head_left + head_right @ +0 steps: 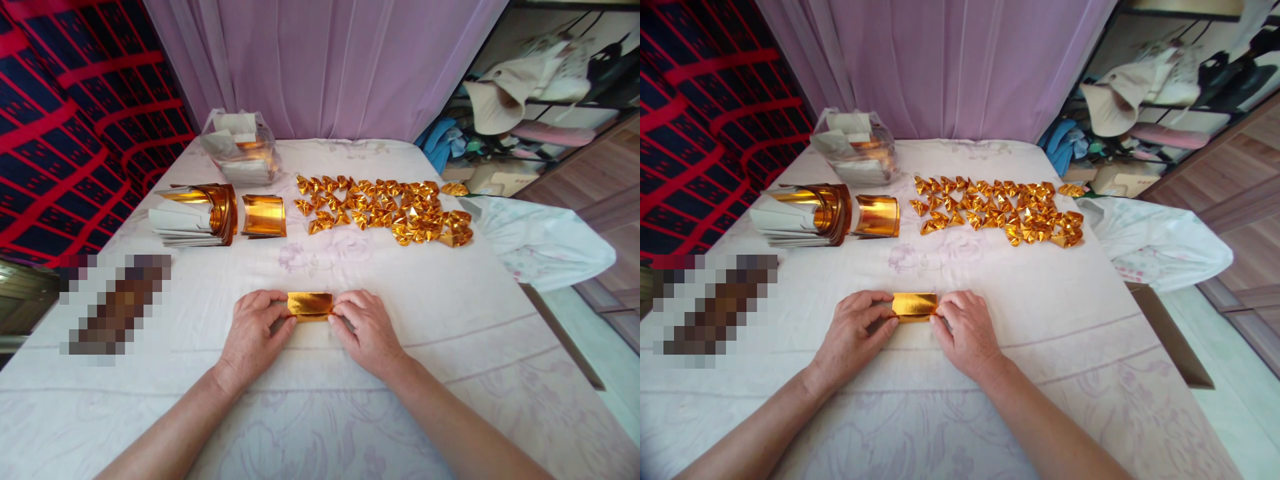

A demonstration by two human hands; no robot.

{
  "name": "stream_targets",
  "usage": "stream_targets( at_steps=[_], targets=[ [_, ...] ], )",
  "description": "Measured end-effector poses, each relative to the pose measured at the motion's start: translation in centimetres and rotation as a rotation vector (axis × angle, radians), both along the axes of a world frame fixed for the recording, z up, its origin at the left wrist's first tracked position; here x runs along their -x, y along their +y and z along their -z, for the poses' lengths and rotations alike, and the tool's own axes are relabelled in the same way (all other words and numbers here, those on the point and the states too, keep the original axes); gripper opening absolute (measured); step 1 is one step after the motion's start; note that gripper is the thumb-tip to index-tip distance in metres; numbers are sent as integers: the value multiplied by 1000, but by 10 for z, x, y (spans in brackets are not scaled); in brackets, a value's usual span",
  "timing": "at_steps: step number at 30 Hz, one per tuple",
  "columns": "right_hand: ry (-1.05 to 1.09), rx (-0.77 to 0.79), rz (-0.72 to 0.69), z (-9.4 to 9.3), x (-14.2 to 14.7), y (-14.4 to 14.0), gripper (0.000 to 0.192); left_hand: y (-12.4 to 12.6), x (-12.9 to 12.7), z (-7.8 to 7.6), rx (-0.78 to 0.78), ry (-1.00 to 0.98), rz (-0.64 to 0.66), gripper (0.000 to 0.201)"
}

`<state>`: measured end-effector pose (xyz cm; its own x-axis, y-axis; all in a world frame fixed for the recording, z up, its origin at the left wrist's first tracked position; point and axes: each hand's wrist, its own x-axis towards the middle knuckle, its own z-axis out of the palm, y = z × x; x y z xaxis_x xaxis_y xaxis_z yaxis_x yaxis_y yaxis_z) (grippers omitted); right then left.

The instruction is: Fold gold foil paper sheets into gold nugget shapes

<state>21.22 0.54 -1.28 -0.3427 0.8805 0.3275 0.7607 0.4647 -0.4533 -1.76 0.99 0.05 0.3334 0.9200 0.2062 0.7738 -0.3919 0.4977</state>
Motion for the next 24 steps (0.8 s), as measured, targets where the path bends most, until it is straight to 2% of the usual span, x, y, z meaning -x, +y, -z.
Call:
stream_targets(
  at_steps=[24],
  targets=[
    [-19, 22, 126, -2, 11, 0, 13, 3, -7, 2, 1, 29, -94, 16]
  ],
)
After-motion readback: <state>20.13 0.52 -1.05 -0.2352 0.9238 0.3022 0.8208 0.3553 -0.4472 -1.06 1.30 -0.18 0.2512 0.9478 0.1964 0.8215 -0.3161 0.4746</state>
